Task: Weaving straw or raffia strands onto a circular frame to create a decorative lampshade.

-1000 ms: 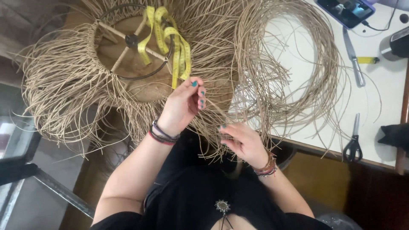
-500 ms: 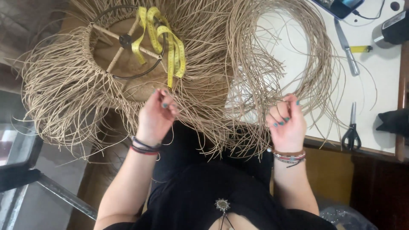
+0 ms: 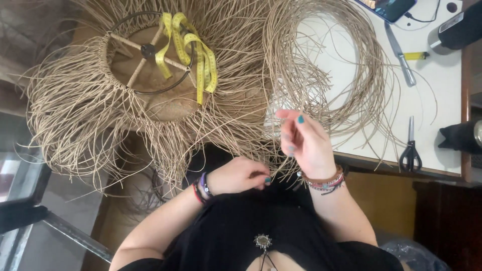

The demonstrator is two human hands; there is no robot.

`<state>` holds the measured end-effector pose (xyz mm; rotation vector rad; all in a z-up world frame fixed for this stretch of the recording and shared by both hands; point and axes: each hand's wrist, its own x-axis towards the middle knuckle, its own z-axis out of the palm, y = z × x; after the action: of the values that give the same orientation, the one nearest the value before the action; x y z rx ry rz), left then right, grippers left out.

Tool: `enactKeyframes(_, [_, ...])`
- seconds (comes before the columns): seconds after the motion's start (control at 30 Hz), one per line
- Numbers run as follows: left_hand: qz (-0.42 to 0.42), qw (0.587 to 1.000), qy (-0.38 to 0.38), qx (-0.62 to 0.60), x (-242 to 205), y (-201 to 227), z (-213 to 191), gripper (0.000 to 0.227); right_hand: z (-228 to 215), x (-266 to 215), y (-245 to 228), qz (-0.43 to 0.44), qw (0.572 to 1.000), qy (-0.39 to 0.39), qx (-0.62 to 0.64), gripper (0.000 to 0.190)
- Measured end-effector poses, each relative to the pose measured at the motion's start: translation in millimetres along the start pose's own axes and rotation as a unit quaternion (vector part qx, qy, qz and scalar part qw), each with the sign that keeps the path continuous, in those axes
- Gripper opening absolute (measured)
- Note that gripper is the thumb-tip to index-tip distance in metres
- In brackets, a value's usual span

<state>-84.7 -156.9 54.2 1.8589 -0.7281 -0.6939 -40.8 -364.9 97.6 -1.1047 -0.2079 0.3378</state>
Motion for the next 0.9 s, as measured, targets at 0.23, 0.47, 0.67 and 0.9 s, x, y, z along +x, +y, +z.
enactKeyframes(0.23, [0.111, 0.838, 0.094, -0.526, 3, 26, -45, 0.041, 12, -31, -7, 0.048, 0.956, -0.146, -0.25, 0.04])
enactKeyframes(0.47, [0.161, 0.655, 0.294, -0.677, -11, -7, -111, 0.027, -77, -61, 0, 0.044, 0.93, -0.102, -0.349, 0.032])
enactKeyframes(0.67, [0.147, 0.611, 0.452, -0.633, -42, -5, -150, 0.037, -115, -84, -36, 0.1, 0.908, 0.046, -0.405, 0.025])
enactKeyframes(0.9, [0.05, 0.772, 0.446, -0.45, 2, 8, -73, 0.038, -63, -72, -17, -0.077, 0.885, 0.196, -0.414, 0.018])
